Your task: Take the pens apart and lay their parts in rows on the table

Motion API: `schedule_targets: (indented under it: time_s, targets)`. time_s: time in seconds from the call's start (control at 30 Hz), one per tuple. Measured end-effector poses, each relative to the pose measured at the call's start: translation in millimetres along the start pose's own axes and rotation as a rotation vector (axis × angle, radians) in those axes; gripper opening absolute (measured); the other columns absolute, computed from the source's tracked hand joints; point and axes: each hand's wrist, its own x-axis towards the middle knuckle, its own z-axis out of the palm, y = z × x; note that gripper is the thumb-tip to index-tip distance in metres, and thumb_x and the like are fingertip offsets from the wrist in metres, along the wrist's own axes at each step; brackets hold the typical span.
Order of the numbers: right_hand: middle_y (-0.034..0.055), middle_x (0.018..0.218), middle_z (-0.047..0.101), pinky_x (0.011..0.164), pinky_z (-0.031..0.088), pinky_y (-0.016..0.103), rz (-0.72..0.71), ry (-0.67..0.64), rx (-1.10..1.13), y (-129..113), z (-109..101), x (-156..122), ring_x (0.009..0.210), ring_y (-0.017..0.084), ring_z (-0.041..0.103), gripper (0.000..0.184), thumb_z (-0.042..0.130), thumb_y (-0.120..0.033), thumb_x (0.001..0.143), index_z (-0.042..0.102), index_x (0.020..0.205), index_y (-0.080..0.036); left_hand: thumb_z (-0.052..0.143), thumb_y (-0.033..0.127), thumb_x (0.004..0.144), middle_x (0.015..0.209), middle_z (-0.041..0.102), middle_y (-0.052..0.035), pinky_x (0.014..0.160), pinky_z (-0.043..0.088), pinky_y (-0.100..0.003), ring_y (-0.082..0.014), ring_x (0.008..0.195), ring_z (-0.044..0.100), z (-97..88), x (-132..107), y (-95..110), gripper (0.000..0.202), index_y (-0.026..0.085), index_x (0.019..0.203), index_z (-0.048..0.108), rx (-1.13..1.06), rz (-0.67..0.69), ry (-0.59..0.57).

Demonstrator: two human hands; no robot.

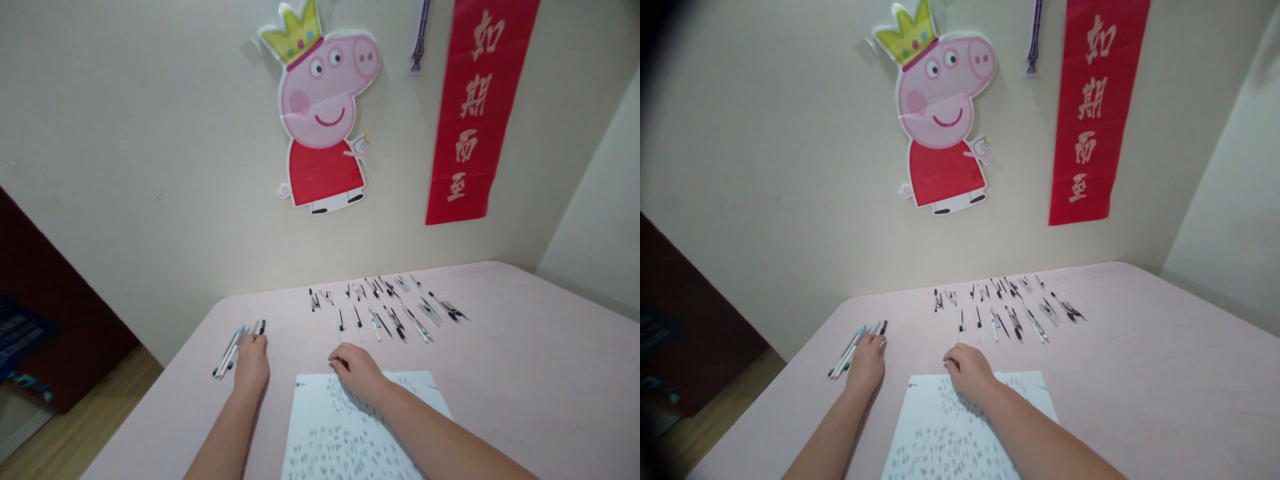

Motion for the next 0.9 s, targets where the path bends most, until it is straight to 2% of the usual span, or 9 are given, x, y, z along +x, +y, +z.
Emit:
schedule_targets:
  time_s: [0.27,0.47,0.67,0.9]
  targets:
    - [0.0051,0.086,0.067,0.073,0.041,0.025,-0.015,-0.027,-0.042,-5,-3,-1,0.081,0.016,0.06,0.02,0.051,-0.013,0.08,0.07,0.084,-0.019,0.032,0.001,0.08,0.097,0.061,-0.0165,0.085,0.045,-0.039,-0.0274,0.101,0.057,4.5,-1,0,0.043,0.007,0.115,0.056,0.004,-0.017,0.016]
    - [0.0049,0.084,0.067,0.073,0.042,0.026,-0.015,-0.021,-0.029,-6,-2,-1,0.08,0.016,0.06,0.019,0.052,-0.013,0.08,0.07,0.083,-0.019,0.032,-0.003,0.076,0.097,0.063,-0.0142,0.089,0.044,-0.041,-0.0245,0.097,0.057,11.0,-2,8,0.054,0.008,0.126,0.048,-0.207,0.026,0.035]
    - [0.0054,0.087,0.066,0.073,0.042,0.027,-0.009,0.064,0.04,-5,-2,0,0.079,0.017,0.059,0.021,0.05,-0.012,0.079,0.067,0.089,-0.018,0.035,0.001,0.076,0.102,0.062,-0.0068,0.091,0.045,-0.038,-0.0176,0.097,0.057,8.8,-2,33,0.055,0.019,0.126,0.046,-0.653,0.137,0.013]
    - [0.0014,0.081,0.06,0.061,0.042,0.026,0.152,0.244,0.26,1,-3,6,0.064,0.014,0.054,0.023,0.047,-0.025,0.082,0.053,0.104,-0.02,0.035,0.007,0.081,0.102,0.06,-0.0061,0.09,0.044,-0.037,-0.017,0.095,0.054,-11.0,-16,65,0.052,0.023,0.13,0.043,-0.803,0.336,-0.097]
